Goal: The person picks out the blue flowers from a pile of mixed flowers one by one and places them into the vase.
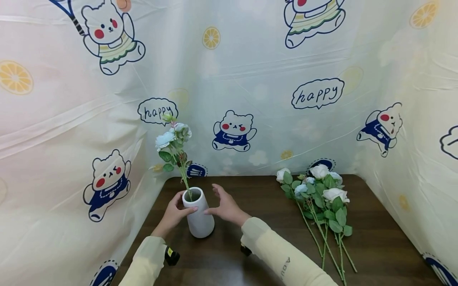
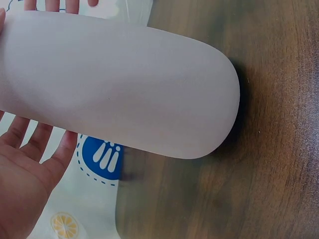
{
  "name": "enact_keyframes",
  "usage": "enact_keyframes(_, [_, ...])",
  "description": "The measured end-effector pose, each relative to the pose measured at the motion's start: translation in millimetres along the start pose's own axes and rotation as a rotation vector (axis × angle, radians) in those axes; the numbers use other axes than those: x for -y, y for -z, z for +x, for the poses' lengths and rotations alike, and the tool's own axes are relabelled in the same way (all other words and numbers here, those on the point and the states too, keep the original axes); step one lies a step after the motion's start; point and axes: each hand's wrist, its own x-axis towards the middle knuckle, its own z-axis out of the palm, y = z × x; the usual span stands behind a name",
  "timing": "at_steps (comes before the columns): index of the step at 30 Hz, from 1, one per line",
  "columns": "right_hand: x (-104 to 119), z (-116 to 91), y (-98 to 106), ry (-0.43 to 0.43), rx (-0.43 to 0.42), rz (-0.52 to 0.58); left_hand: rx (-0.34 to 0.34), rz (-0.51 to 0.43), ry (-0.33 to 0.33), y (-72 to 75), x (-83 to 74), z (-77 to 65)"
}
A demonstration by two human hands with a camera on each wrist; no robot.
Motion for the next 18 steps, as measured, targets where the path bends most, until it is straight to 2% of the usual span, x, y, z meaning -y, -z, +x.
enact_keyframes(12, [2.4, -11.1, 50.2, 0.04, -0.066, -0.009, -0.017, 0.026, 0.033, 1.9, -0.7, -1.5])
enact_keyframes(18, [-0.3, -24.5, 80.4, 0.044, -0.161, -0.048, -0.009, 0.01, 0.03, 0.9, -0.3, -1.7])
